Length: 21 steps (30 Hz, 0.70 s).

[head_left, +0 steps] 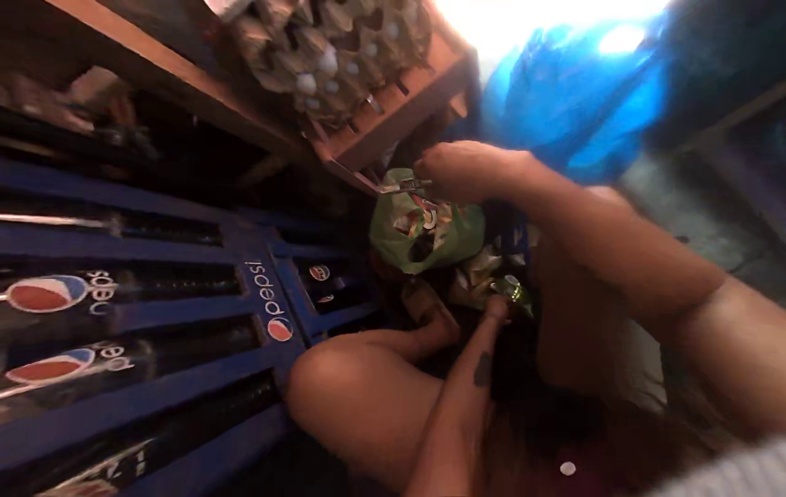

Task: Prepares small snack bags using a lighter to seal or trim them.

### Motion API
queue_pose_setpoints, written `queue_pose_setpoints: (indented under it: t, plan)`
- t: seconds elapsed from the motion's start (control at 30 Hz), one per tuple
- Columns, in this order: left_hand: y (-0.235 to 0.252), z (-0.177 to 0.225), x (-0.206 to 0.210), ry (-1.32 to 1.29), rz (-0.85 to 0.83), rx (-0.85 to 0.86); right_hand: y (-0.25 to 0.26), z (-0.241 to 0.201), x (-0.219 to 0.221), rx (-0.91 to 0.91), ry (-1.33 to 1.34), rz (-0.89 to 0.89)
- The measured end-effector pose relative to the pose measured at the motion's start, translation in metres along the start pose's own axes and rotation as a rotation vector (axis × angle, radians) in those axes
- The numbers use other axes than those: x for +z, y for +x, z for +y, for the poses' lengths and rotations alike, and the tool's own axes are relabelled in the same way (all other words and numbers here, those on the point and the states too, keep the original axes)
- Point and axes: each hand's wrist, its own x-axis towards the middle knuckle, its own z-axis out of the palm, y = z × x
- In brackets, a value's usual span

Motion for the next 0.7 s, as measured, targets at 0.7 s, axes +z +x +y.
queue_pose_setpoints:
  t: [0.7]
  plan:
    - [-0.204, 0.148, -0.21, -0.325, 0.392, 1.144, 0.014, -0.013, -0.004, -0.205, 1.267, 0.51]
